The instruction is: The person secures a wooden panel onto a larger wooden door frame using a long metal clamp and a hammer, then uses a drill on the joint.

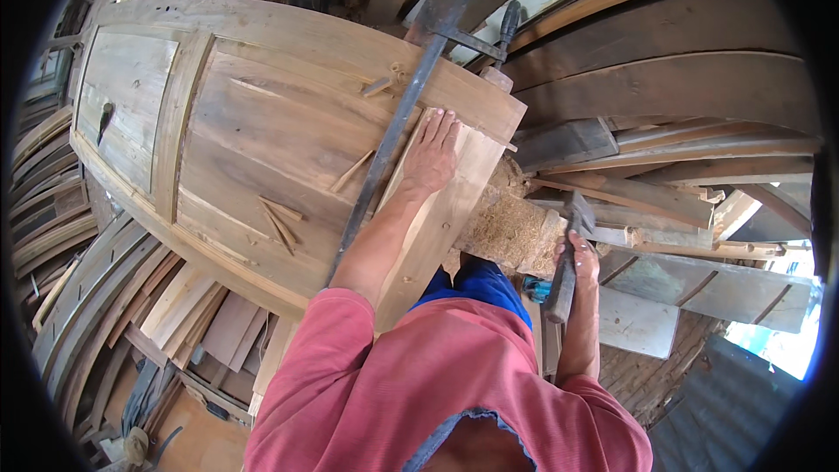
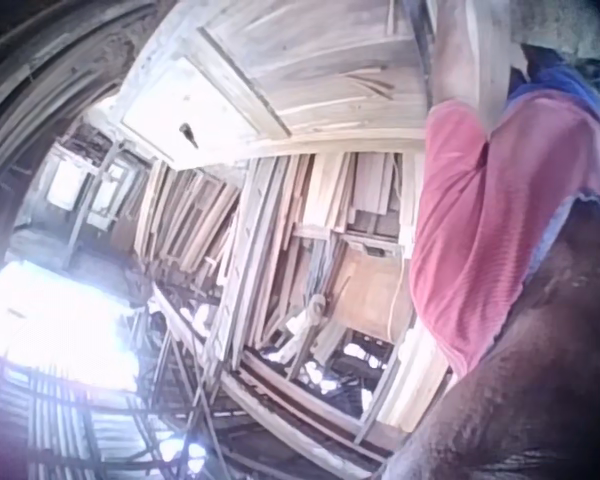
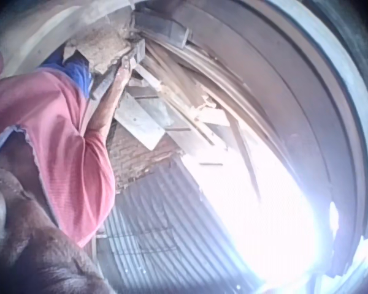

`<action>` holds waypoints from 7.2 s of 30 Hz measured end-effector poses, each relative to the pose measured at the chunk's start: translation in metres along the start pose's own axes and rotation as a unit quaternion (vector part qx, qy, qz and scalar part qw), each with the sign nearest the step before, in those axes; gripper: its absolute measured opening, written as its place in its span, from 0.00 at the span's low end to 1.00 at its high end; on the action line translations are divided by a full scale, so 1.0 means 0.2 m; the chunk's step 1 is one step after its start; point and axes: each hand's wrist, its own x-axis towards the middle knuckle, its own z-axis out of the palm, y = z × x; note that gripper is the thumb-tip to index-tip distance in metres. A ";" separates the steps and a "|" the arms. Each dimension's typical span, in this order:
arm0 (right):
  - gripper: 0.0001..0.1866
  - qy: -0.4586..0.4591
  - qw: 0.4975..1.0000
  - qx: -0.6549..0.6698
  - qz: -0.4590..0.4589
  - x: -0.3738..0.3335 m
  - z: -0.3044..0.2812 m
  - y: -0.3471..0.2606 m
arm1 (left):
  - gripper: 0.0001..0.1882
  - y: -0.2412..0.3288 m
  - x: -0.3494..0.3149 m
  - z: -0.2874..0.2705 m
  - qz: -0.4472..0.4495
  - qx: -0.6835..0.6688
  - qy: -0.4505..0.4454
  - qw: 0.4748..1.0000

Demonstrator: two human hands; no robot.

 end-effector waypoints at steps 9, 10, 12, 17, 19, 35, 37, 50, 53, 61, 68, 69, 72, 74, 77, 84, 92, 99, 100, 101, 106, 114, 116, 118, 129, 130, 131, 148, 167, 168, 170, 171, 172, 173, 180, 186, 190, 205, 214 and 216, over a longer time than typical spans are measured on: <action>0.08 0.060 0.980 0.124 -0.147 0.11 -0.16 -0.25 | 0.28 0.01 0.00 0.01 -0.005 0.012 0.007 1.000; 0.08 0.060 0.977 0.146 -0.145 0.13 -0.14 -0.27 | 0.28 0.01 0.00 0.00 -0.007 0.015 0.002 1.000; 0.09 0.038 0.976 0.168 -0.137 0.17 -0.09 -0.30 | 0.29 0.01 0.01 0.00 -0.004 0.010 -0.003 1.000; 0.11 -0.044 0.973 0.223 -0.050 0.19 0.07 -0.31 | 0.31 0.00 0.00 -0.02 -0.006 0.003 -0.003 1.000; 0.12 -0.062 0.969 0.238 -0.013 0.15 0.13 -0.31 | 0.31 0.00 0.01 -0.02 -0.009 0.000 -0.003 1.000; 0.10 -0.111 0.987 -0.106 0.039 0.07 0.50 0.30 | 0.29 0.00 0.02 -0.01 -0.007 0.016 0.006 1.000; 0.10 -0.085 0.992 -0.098 0.011 0.13 0.44 0.34 | 0.29 0.01 0.03 -0.01 -0.006 0.003 0.015 1.000; 0.09 -0.128 0.986 -0.103 0.038 0.05 0.47 0.19 | 0.30 0.02 0.03 -0.04 -0.011 -0.001 0.006 1.000; 0.10 -0.093 0.991 -0.100 0.004 0.04 0.51 0.05 | 0.31 0.01 0.02 -0.03 -0.011 -0.004 0.004 1.000; 0.10 -0.119 0.949 -0.224 -0.186 0.11 0.44 -0.16 | 0.33 0.02 0.03 -0.05 -0.031 0.006 -0.006 0.999; 0.15 -0.136 0.851 -0.314 -0.399 0.07 0.75 -0.58 | 0.34 0.03 0.05 -0.05 -0.050 -0.003 -0.035 0.998; 0.15 -0.117 0.837 -0.390 -0.366 0.04 0.85 -0.72 | 0.34 0.02 0.04 -0.05 -0.055 0.004 -0.039 0.998; 0.15 -0.092 0.782 -0.513 -0.342 0.15 0.98 -1.00 | 0.34 0.03 0.06 -0.07 -0.060 0.003 -0.045 0.997; 0.21 -0.042 0.708 -0.631 -0.314 0.29 1.02 -1.10 | 0.33 0.05 0.06 -0.09 -0.067 -0.010 -0.051 0.996; 0.30 -0.015 0.538 -0.769 -0.344 0.51 1.02 -1.04 | 0.32 0.04 0.06 -0.09 -0.069 -0.022 -0.044 0.996; 0.34 -0.116 0.652 -0.736 -0.143 0.45 1.04 -0.95 | 0.32 0.04 0.05 -0.08 -0.071 -0.016 -0.038 0.997; 0.25 -0.301 0.747 -0.587 -0.084 0.38 0.52 -0.25 | 0.27 0.02 0.05 -0.03 -0.073 -0.013 -0.028 0.997; 0.34 -0.255 0.558 -0.775 -0.149 0.16 0.61 0.27 | 0.27 0.02 0.06 -0.04 -0.071 -0.001 -0.037 0.997; 0.36 -0.255 0.531 -0.785 -0.191 0.17 0.62 0.31 | 0.27 0.02 0.06 -0.04 -0.074 0.010 -0.045 0.996; 0.37 -0.250 0.503 -0.794 -0.234 0.17 0.63 0.33 | 0.27 0.02 0.07 -0.04 -0.076 0.020 -0.051 0.996; 0.29 -0.272 0.424 -0.857 -0.108 0.25 0.78 0.25 | 0.26 0.03 0.07 -0.06 -0.072 0.023 -0.050 0.996; 0.15 -0.301 0.655 -0.652 -0.236 0.68 0.80 -0.31 | 0.25 0.03 0.08 -0.09 -0.080 0.001 -0.028 0.996; 0.15 -0.197 0.778 -0.519 -0.293 0.69 1.09 -0.63 | 0.26 0.02 0.06 -0.07 -0.091 0.007 -0.032 0.995; 0.32 -0.245 0.864 -0.402 -0.178 1.06 1.19 -0.82 | 0.27 0.02 0.07 -0.08 -0.084 0.003 -0.032 0.996; 0.19 -0.570 0.798 0.168 0.096 1.70 1.80 -0.71 | 0.28 0.00 0.06 -0.04 -0.107 -0.039 -0.068 0.991; 0.16 -0.539 0.830 0.125 0.074 1.70 1.80 -0.72 | 0.28 0.00 0.06 -0.05 -0.109 -0.042 -0.071 0.991; 0.13 -0.506 0.856 0.094 0.053 1.67 1.82 -0.73 | 0.30 0.00 0.06 -0.05 -0.112 -0.042 -0.071 0.990; 0.12 -0.223 0.962 -0.113 -0.112 1.43 1.96 -0.76 | 0.32 -0.01 0.07 -0.08 -0.102 -0.025 -0.057 0.993; 0.13 -0.203 0.969 -0.110 -0.092 1.46 1.90 -0.75 | 0.32 -0.01 0.05 -0.06 -0.098 -0.048 -0.048 0.993; 0.12 -0.183 0.968 -0.127 -0.116 1.47 1.90 -0.74 | 0.32 -0.01 0.05 -0.06 -0.098 -0.044 -0.045 0.993; 0.10 -0.140 0.964 -0.159 -0.162 1.48 1.92 -0.72 | 0.31 0.00 0.05 -0.05 -0.098 -0.034 -0.041 0.994; 0.10 -0.089 0.965 -0.178 -0.168 1.47 1.93 -0.73 | 0.31 0.01 0.05 -0.05 -0.103 -0.042 -0.043 0.993; 0.10 -0.078 0.959 -0.201 -0.184 1.46 1.94 -0.72 | 0.30 0.01 0.05 -0.06 -0.104 -0.043 -0.045 0.993; 0.10 -0.071 0.951 -0.221 -0.203 1.45 1.96 -0.70 | 0.30 0.01 0.04 -0.07 -0.106 -0.040 -0.044 0.993; 0.12 -0.161 0.953 -0.205 -0.153 1.48 1.91 -0.76 | 0.30 0.02 0.06 -0.08 -0.115 -0.032 -0.008 0.993; 0.14 -0.367 0.928 0.031 0.044 1.48 1.85 -0.74 | 0.31 0.01 0.05 -0.06 -0.120 -0.034 -0.024 0.992; 0.10 -0.501 0.857 0.094 0.083 1.64 1.79 -0.73 | 0.30 0.01 0.05 -0.08 -0.120 -0.047 -0.022 0.991; 0.14 -0.126 0.956 -0.203 -0.169 1.44 1.91 -0.73 | 0.31 0.01 0.05 -0.07 -0.109 -0.048 0.008 0.993; 0.22 -0.200 0.549 -0.714 -0.385 0.61 1.13 -0.18 | 0.33 0.02 -0.08 -0.07 -0.138 -0.064 0.042 0.988; 0.23 -0.251 0.554 -0.725 -0.324 0.28 0.94 0.12 | 0.32 0.08 -0.21 -0.15 -0.193 -0.098 0.095 0.972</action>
